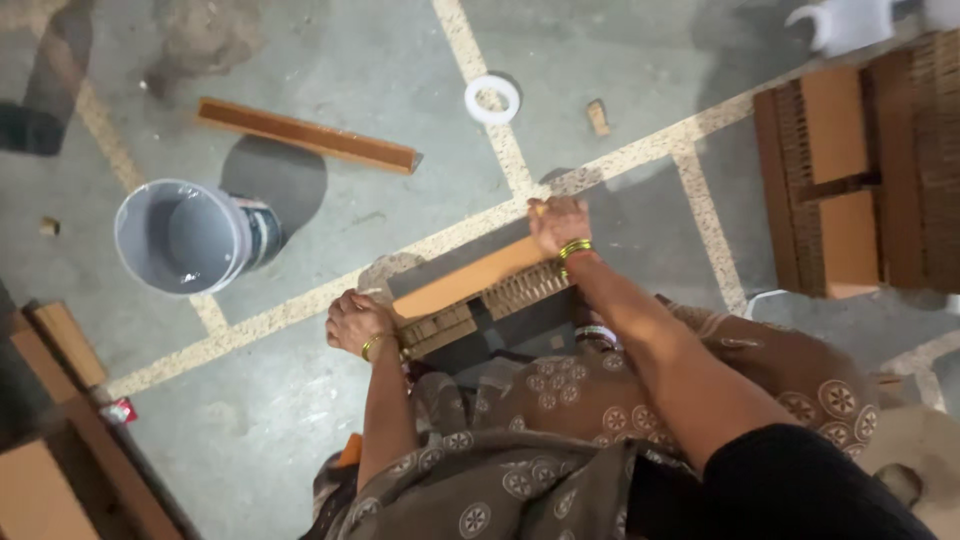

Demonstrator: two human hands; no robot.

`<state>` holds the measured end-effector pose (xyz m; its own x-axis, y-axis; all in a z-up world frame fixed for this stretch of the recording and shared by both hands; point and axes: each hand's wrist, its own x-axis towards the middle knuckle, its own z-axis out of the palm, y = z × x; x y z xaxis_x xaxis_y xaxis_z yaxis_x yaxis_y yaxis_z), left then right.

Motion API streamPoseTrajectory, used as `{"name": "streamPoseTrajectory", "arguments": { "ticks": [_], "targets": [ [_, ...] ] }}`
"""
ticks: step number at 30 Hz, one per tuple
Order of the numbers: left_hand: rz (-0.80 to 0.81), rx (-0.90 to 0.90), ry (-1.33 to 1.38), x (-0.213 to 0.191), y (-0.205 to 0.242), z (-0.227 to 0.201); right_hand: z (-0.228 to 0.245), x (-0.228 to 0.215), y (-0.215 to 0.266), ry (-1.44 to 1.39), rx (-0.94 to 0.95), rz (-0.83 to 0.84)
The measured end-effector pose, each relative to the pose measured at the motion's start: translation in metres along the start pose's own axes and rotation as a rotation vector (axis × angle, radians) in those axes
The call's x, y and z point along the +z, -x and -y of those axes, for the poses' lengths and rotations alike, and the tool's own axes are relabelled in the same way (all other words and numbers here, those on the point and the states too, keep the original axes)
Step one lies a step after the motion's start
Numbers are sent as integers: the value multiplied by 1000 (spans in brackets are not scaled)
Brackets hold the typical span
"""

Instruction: The person applies a liquid adhesive from a bucket onto a flat piece of cardboard using a sponge. They then fold the cardboard and press it onto a stack of corrugated cardboard pieces to assemble a box structure.

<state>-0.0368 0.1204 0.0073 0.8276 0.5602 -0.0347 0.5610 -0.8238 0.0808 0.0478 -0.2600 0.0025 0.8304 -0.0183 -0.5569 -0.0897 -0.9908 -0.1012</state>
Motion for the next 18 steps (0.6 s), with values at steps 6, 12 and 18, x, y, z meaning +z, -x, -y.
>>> {"name": "streamPoseTrajectory", "arguments": {
  "ticks": [6,12,18],
  "targets": [
    [357,351,-193,25,43,-102,99,0,16,-8,-126,384],
    [160,368,56,39,56,-130,128,-5,26,-61,-176,163],
    [279,284,51,29,56,-132,130,-4,26,-47,-183,191]
  ]
}}
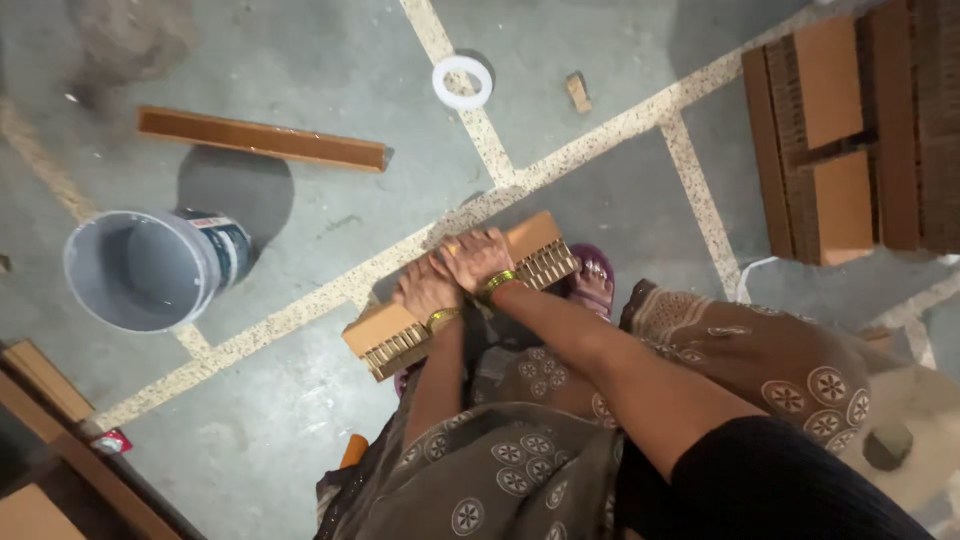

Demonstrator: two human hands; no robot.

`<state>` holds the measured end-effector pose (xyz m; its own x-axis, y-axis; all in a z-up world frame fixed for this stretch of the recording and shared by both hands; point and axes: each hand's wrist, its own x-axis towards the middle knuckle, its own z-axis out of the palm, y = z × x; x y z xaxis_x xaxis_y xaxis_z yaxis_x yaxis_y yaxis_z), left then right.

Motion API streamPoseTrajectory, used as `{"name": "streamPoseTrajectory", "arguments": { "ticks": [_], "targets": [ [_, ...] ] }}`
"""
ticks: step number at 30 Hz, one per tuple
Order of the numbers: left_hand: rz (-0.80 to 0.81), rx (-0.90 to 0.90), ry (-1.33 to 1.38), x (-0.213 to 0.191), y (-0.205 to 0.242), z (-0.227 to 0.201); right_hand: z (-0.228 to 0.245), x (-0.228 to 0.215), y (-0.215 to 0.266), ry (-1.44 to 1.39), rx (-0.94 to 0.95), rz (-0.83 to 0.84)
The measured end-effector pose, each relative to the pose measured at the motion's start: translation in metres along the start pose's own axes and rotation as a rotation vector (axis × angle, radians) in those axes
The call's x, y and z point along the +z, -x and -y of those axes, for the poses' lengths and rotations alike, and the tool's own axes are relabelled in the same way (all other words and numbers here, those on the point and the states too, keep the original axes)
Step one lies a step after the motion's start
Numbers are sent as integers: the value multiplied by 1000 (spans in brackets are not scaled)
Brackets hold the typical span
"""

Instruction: The person applies a liquid adhesive from a bucket onto a flat piece of cardboard using a sponge. They then fold the cardboard and press it onto a stack of corrugated cardboard pieces to assemble a box structure.

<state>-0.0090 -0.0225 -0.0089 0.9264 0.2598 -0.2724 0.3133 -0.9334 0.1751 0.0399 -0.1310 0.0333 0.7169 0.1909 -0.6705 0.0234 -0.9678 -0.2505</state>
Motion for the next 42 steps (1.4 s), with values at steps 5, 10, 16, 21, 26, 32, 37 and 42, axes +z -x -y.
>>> {"name": "streamPoseTrajectory", "arguments": {
  "ticks": [5,10,16,21,26,32,37,42],
  "targets": [
    [-18,-1,3,-17,7,-2,1,-12,17,-64,-16,-80],
    [66,-226,-296,-37,-13,70,-61,-21,3,-156,203,66],
    [-120,-539,357,-51,-18,156,-130,-10,-7,-249,190,-505],
    [-121,-464,483,-33,-17,169,-130,0,-4,-338,172,-476],
    [-169,-403,565,-27,-18,174,-132,5,-7,-280,161,-455],
    [-126,-248,130,-39,-15,162,-118,-18,4,-110,160,-453],
    [167,9,-172,-23,-21,97,-60,-17,1,124,116,-5],
    [-13,37,24,6,-2,4,0,25,-9,-118,-52,-344]
  ]
}}
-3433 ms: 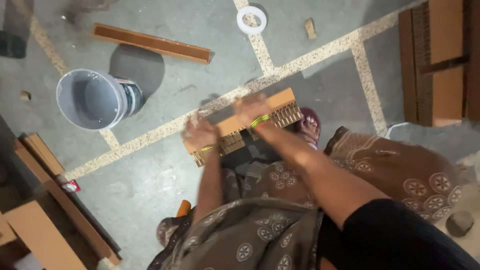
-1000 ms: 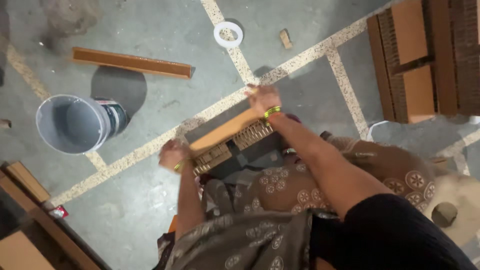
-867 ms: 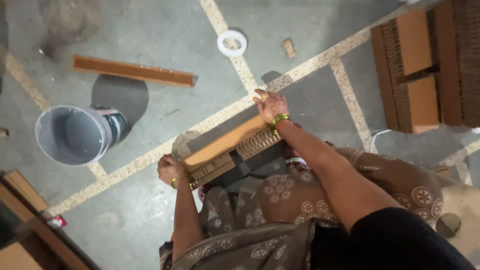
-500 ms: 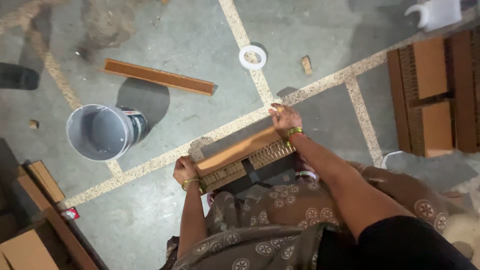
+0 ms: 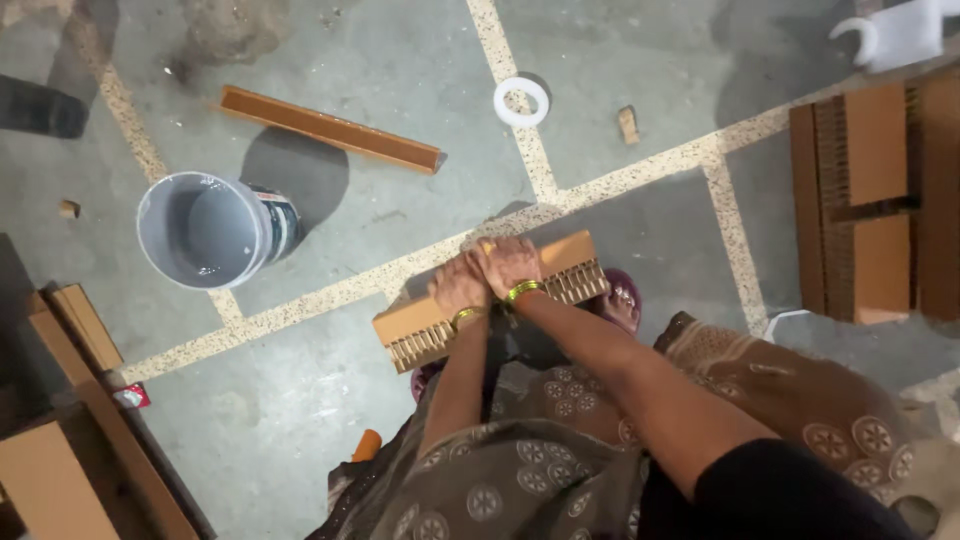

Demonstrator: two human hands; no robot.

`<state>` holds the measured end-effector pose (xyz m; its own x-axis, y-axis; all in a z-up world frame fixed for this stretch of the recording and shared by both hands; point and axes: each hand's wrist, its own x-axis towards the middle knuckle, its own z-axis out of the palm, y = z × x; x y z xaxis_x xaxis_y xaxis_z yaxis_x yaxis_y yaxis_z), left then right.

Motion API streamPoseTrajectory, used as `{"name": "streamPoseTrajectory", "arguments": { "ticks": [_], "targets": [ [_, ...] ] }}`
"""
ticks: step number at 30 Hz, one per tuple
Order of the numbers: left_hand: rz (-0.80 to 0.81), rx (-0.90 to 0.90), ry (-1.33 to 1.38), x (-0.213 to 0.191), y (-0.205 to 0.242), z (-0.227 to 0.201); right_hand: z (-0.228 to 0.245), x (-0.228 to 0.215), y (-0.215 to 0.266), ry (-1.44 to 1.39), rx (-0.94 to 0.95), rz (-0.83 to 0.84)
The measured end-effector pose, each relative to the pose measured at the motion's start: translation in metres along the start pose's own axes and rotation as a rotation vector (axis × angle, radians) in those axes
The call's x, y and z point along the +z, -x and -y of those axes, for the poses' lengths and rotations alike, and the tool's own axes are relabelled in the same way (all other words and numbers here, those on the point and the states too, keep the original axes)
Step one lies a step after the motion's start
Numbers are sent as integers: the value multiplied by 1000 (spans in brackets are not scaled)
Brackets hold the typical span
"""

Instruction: The person applies a liquid adhesive from a bucket onto a flat piece of cardboard using a sponge. They then fold the cardboard and press it onto a stack of corrugated cardboard pieces to assemble a box structure.

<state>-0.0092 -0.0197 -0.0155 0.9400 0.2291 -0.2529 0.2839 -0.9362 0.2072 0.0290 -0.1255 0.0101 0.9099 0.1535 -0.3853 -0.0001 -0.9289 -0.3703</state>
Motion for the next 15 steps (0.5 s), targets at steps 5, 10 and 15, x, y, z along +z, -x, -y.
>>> {"name": "streamPoseTrajectory", "arguments": {
  "ticks": [5,10,15],
  "targets": [
    [48,-8,13,1,-3,3,0,3,-7,186,63,172],
    [98,-37,11,10,-2,6,5,-4,-1,7,51,42],
    [7,3,-12,9,-2,5,3,6,3,36,73,90]
  ]
}}
